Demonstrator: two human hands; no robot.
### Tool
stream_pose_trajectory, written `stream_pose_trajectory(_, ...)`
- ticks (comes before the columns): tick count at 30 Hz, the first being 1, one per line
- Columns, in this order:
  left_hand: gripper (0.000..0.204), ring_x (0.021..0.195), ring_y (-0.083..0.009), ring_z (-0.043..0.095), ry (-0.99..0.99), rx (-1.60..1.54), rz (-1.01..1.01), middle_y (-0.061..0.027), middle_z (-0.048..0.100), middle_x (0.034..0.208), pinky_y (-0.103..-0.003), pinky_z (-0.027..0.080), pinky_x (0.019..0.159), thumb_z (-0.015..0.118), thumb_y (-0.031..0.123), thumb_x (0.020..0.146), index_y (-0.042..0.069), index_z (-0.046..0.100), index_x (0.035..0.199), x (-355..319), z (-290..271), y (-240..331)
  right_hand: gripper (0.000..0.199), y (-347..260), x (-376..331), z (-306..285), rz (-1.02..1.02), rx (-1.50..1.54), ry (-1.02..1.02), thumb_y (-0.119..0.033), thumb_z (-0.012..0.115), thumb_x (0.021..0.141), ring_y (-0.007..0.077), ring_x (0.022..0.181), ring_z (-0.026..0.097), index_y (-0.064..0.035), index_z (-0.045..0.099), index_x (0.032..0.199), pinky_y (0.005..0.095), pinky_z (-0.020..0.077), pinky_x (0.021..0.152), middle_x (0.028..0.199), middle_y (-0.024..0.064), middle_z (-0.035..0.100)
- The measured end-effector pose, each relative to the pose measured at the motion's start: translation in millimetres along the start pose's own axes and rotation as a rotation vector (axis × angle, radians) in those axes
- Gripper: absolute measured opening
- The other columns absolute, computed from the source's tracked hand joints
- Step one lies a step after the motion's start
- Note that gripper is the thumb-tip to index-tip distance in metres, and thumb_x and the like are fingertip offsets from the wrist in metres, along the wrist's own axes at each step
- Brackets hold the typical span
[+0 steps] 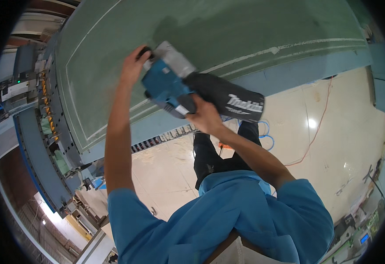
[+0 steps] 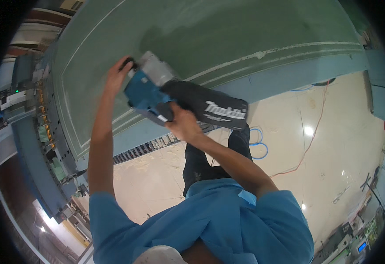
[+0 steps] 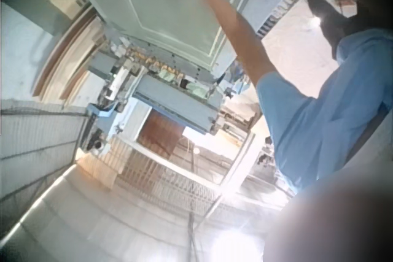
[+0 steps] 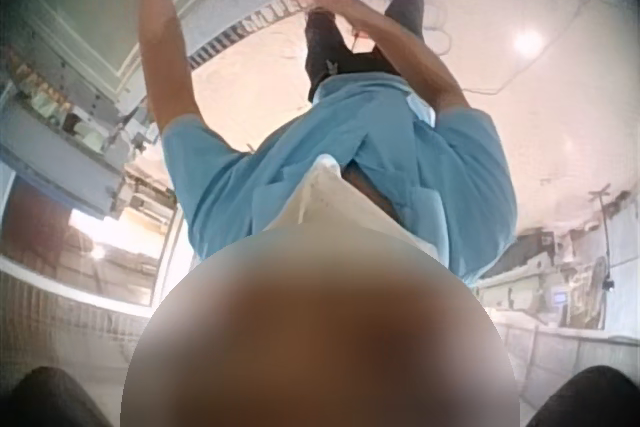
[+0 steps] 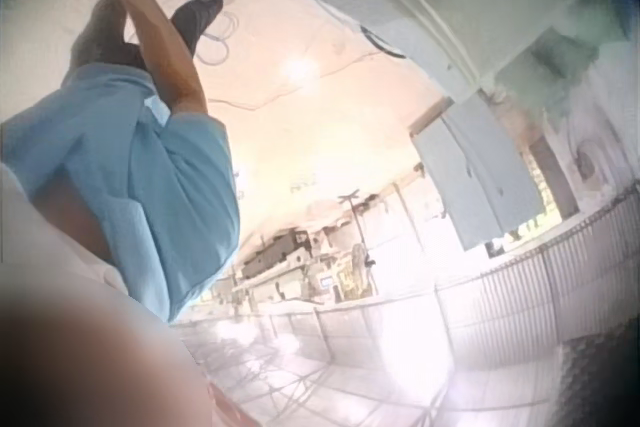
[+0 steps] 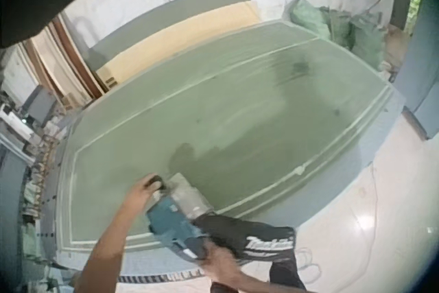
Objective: The person uses a corded electric sander to smooth a large, light green panel. They move the sander in consistent back-and-forth strokes across the surface, occasionally repositioning their hands to cover different areas.
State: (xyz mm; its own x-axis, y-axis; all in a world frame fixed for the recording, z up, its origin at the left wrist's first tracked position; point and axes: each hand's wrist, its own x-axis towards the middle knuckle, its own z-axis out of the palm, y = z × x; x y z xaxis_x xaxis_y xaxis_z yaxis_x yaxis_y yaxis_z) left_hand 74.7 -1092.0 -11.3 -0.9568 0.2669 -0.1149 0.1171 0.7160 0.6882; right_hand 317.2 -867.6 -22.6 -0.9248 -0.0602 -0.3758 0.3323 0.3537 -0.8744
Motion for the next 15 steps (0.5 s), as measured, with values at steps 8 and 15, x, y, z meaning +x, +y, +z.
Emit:
stream_pose_trajectory(8, 0.056, 0.114, -0.0339, 0.067, -0.106, 0.179, 0.202, -0.01, 0.073, 0.123, -0.043, 0.052, 0.096, 0.061, 0.059, 0.093, 0.025, 0.065, 0.137, 89, 101, 170, 0.042, 19, -22, -147, -0.01, 0.26, 0.29, -0.005, 0.074, 0.077, 0.0156, 0.088, 0.062, -0.0001, 0.064, 0.117, 0.034, 0.0514, 0.082, 0.099, 0.007, 0.069)
stream_pose_trajectory(15, 0.048, 0.122, -0.0353, 0.063, -0.266, 0.132, 0.31, -0.0128, 0.069, 0.131, -0.048, 0.05, 0.102, 0.057, 0.046, 0.098, 0.018, 0.062, 0.137, 160, 250, 350, 0.032, 81, -26, -304, 0.053, 0.332, 0.52, -0.01, 0.071, 0.076, 0.0143, 0.072, 0.056, -0.0011, 0.064, 0.107, 0.029, 0.0458, 0.068, 0.08, 0.0044, 0.062)
